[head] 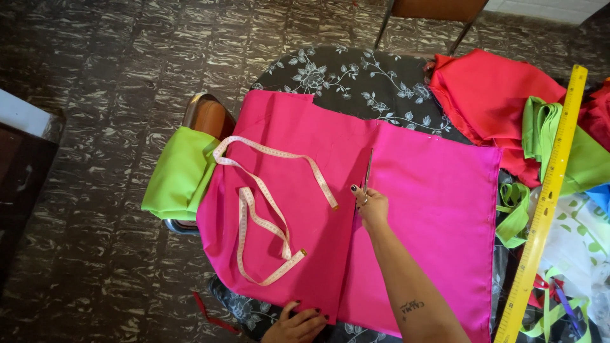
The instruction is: The person measures a piece of pink fabric using a tape measure and a ruler, marks it with a pen, and then cuts it with scissors.
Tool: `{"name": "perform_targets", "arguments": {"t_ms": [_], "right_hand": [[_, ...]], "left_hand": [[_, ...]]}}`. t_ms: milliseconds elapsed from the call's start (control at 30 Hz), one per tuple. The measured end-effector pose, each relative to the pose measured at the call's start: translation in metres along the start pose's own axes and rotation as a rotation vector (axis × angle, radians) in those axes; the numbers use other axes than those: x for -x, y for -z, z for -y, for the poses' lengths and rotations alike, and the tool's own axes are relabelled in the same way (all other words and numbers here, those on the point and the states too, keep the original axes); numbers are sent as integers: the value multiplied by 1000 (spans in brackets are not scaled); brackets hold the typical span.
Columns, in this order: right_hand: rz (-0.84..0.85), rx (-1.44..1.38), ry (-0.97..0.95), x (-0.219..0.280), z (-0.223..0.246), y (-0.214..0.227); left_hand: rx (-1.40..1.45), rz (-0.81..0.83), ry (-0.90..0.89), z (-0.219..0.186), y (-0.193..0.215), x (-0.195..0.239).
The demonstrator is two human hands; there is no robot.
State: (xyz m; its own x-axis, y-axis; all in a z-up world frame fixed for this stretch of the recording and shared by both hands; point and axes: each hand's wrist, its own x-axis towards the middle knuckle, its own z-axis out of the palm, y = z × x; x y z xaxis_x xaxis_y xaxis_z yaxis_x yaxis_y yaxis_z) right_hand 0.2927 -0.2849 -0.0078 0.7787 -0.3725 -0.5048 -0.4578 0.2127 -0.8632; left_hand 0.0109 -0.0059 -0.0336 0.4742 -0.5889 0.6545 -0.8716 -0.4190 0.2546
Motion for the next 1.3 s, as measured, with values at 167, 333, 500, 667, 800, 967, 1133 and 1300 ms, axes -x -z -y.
{"name": "perform_targets", "arguments": {"t_ms": [167,333,500,667,800,967,1133,1300], "right_hand": [[-23,4,-100,9,22,-3],[-26,8,-143,4,46,-7],[1,-22,-85,-11,45,-6],[4,-38,-105,-12,48,-7],[-7,-28,-105,-14,47,-8],[-1,-15,-50,-15,43,-8],[2,-1,-62,-14,44,-8],[-17,16,-67,-19,42,-9]], "left_hand": [[-16,-23,33,-1,-8,6],[-31,-84,127,-5,-24,13],[-26,-124,173,-8,-26,12],[-20,-155,224,-11,-28,10],[-12,-157,200,-9,-23,8],[21,-143,220,-9,-15,1],[22,-137,214,-8,-18,4],[21,-164,231,-7,-25,10]]}}
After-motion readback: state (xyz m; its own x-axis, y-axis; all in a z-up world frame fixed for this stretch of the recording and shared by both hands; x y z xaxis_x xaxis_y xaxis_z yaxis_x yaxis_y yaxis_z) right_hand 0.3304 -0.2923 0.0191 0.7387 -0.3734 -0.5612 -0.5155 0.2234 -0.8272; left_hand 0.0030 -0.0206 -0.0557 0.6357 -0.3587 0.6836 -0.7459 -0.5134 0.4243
